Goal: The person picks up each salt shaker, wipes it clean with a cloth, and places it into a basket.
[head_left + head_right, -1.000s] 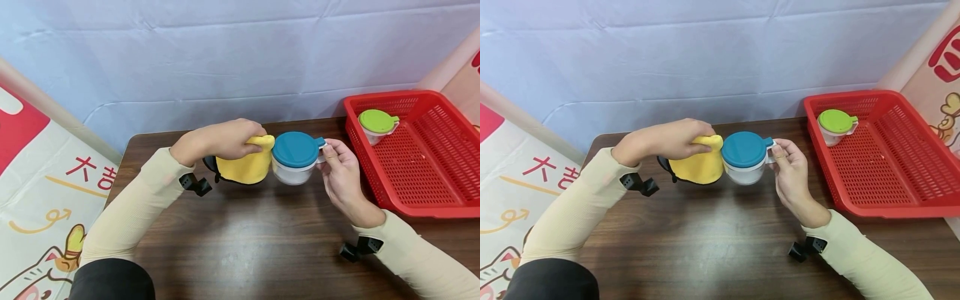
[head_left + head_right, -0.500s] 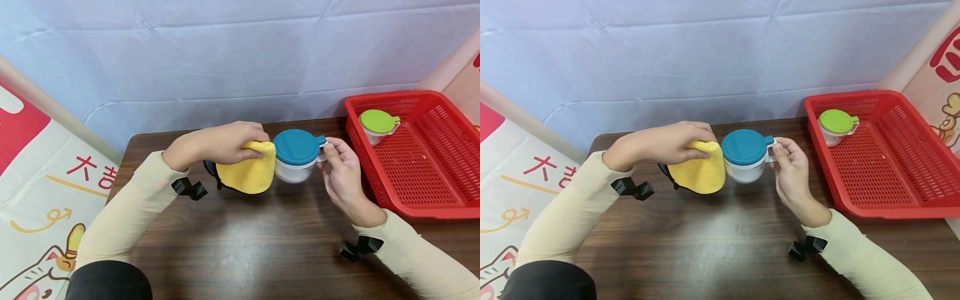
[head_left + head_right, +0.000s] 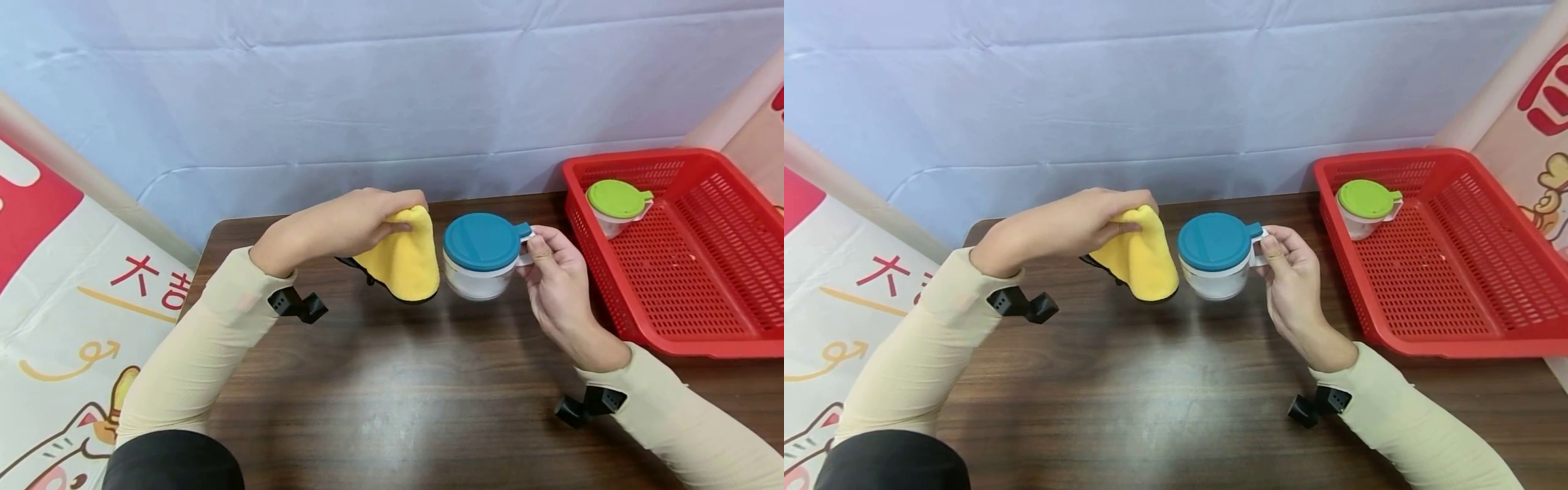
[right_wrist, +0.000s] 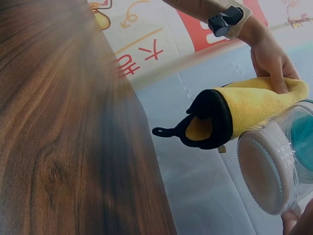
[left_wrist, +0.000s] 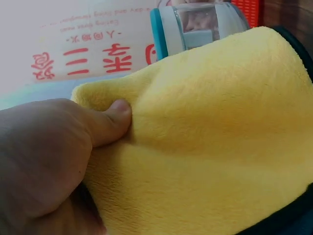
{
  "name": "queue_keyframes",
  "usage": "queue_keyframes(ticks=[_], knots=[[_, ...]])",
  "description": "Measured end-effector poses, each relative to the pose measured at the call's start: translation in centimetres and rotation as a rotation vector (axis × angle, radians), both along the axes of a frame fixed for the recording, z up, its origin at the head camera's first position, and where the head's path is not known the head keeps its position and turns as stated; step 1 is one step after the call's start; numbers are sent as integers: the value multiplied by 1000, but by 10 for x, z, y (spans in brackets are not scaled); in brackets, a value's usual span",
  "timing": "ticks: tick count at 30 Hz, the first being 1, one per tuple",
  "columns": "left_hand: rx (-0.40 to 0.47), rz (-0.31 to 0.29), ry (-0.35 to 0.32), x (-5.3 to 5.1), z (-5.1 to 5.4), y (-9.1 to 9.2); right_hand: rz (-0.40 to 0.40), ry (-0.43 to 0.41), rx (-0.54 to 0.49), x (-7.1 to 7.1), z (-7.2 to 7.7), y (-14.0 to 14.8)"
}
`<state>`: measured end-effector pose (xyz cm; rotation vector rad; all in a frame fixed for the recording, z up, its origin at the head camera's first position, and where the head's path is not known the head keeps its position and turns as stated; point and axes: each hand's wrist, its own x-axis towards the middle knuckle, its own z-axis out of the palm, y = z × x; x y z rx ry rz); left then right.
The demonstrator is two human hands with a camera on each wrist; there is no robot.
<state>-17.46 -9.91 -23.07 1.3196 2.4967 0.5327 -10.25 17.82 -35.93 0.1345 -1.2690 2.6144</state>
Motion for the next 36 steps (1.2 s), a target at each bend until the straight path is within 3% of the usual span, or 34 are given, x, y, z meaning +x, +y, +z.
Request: queue_keyframes(ticks=[5,10,15,19,24,29,36], knots=[[95,18,12,-2,-2,-1,1,-2,-1,0,-1,-1],[116,20,61,-4,-1,0,-1,-10,12,0,-1,-2],[117,-42,122,-6,3,2,-4,-20,32,0,-2,-4],[121,-106,148,-6,13,6,-5,-32,41,0,-5,-6],[52,-133,145,0,30,20,-8,-48,49,-1,-7,-8],[-66,-179,150,9,45,48,-16,-46,57,-1,-7,-10],[-242,-213,191,22,49,85,13,-31,8,0,-6,-15]])
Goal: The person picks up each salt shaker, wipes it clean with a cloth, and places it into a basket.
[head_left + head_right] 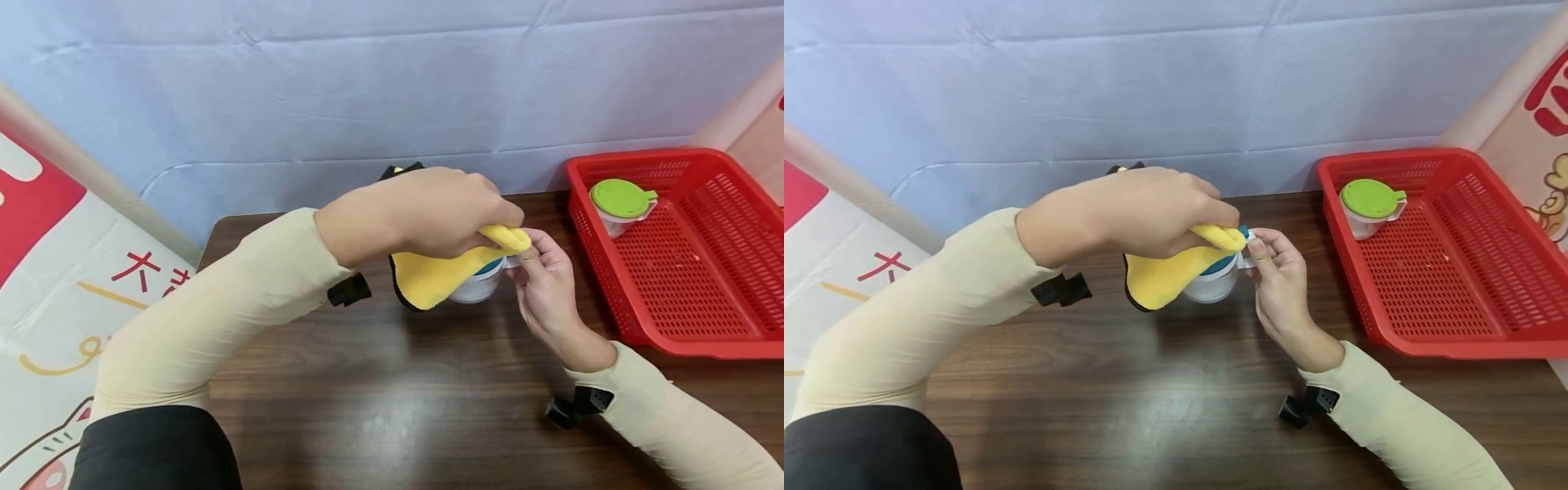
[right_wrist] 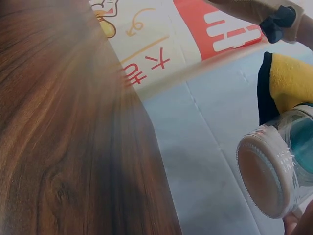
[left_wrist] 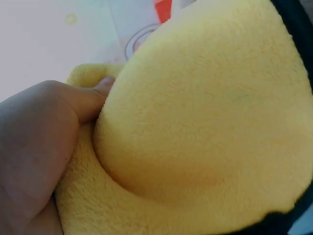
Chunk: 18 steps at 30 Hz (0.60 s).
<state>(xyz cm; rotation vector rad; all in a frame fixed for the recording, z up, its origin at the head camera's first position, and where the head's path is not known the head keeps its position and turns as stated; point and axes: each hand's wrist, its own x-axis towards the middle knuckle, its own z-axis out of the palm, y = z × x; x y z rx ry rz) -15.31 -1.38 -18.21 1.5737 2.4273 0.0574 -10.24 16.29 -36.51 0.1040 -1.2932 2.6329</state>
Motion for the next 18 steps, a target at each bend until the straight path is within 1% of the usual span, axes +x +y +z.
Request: queue_keyframes(ticks=[4,6,12,18], knots=[[-98,-2,76,2,-2,12,-2,-1,-26,0,2,-1],[-125,2,92,3,-4,15,-3,-1,-33,1,2,-1],[-176,10,142,3,-10,19,22,12,-31,1,2,-1],[-204,1,210,2,-13,21,8,0,-28,2,3,-1]])
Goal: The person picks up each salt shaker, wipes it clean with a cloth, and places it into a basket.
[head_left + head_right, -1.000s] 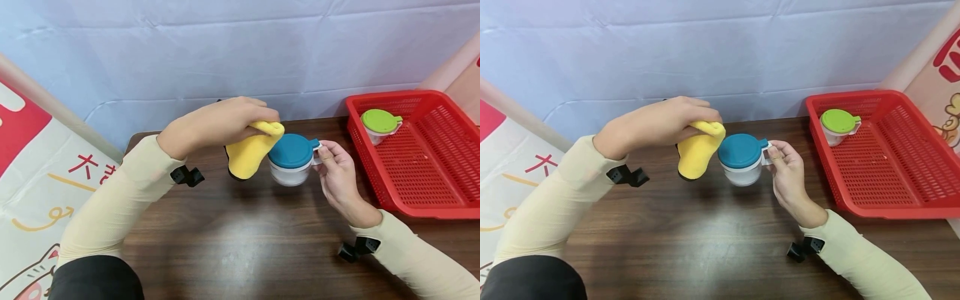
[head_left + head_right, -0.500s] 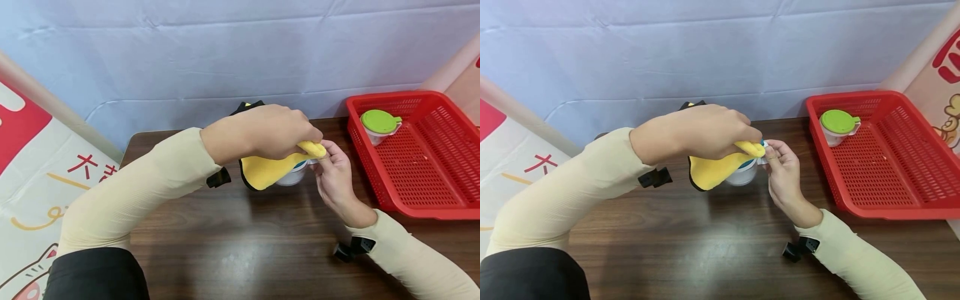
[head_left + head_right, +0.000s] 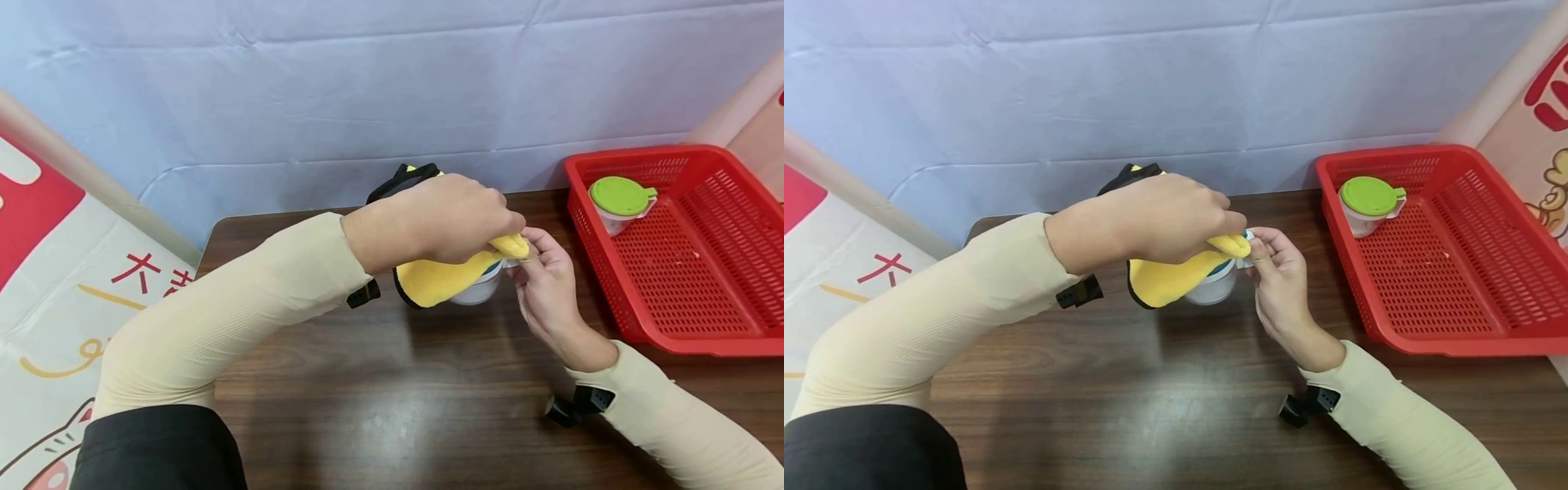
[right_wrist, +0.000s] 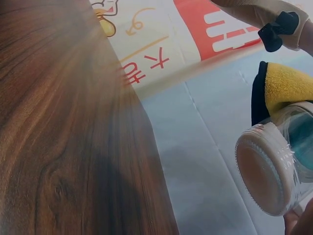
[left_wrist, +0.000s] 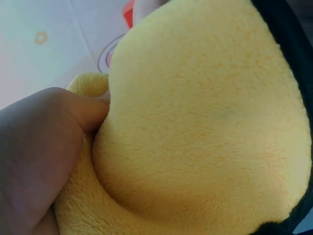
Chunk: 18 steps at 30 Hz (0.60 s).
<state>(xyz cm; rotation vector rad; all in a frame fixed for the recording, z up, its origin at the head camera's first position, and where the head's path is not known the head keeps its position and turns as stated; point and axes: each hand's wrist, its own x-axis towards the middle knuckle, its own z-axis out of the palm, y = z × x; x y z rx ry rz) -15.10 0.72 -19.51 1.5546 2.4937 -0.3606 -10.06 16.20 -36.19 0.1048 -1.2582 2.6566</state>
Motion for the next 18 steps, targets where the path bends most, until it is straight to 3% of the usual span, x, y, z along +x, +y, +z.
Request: queue_keyframes(ticks=[18], knots=[[-25,-46,117,-6,-3,0,-8,10,14,0,0,3]])
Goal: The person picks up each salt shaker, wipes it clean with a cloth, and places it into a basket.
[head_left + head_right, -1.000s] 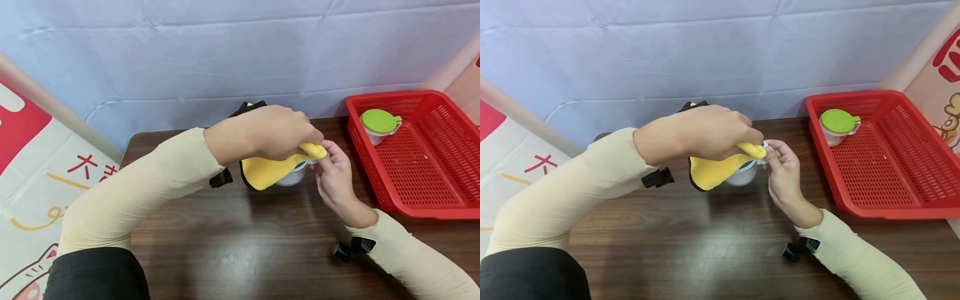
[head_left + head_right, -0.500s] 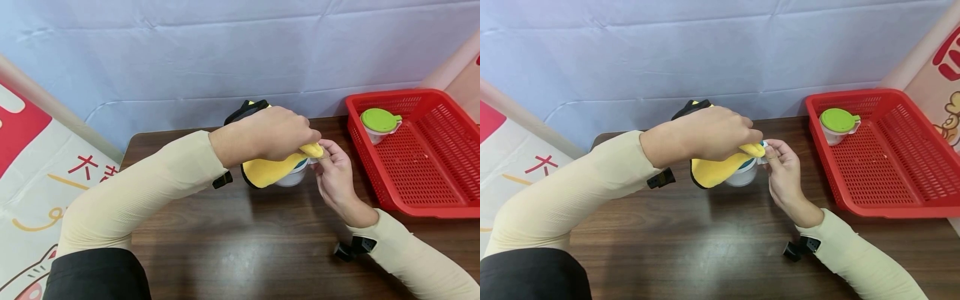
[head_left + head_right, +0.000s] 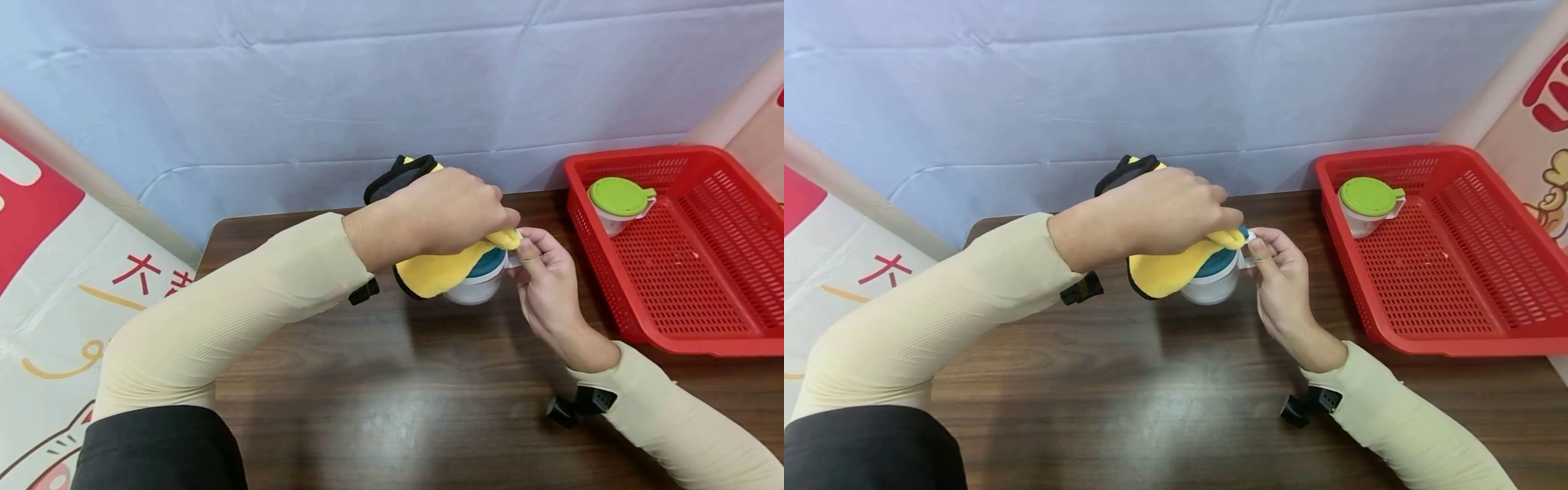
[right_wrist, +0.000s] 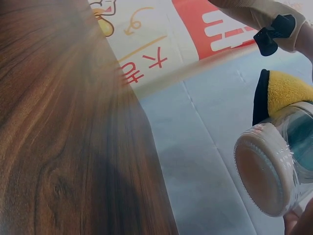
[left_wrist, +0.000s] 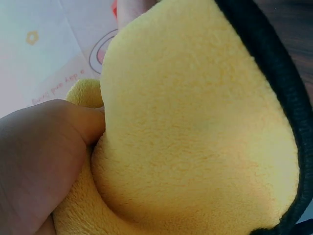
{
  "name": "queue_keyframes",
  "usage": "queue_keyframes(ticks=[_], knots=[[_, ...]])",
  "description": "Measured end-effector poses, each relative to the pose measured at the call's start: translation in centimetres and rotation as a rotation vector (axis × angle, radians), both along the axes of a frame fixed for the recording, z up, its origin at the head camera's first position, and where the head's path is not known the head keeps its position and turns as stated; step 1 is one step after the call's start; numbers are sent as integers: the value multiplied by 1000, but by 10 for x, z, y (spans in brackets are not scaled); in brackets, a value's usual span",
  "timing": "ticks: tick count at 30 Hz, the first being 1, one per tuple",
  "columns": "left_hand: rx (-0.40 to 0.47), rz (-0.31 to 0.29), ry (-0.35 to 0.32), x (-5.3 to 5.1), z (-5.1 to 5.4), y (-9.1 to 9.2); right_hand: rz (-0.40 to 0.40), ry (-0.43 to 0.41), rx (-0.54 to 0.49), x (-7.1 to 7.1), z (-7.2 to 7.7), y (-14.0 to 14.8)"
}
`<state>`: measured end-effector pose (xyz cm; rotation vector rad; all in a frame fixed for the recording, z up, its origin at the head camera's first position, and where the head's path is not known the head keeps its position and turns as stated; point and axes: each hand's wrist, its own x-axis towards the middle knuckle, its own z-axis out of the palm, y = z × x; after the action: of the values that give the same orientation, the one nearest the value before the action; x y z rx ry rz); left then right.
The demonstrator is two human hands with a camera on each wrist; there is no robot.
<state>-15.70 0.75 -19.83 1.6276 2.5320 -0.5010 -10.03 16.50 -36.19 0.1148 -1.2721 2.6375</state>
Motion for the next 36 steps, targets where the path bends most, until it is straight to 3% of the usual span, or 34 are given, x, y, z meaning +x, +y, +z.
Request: queue_keyframes(ticks=[9,19,36], knots=[[5,-14,31,-6,-2,1,-8,-10,-3,0,1,0],[7,-50,130,-9,-7,1,-2,-10,17,1,0,2],[-41,-26,162,-24,-15,-1,-1,-17,52,3,-1,3]])
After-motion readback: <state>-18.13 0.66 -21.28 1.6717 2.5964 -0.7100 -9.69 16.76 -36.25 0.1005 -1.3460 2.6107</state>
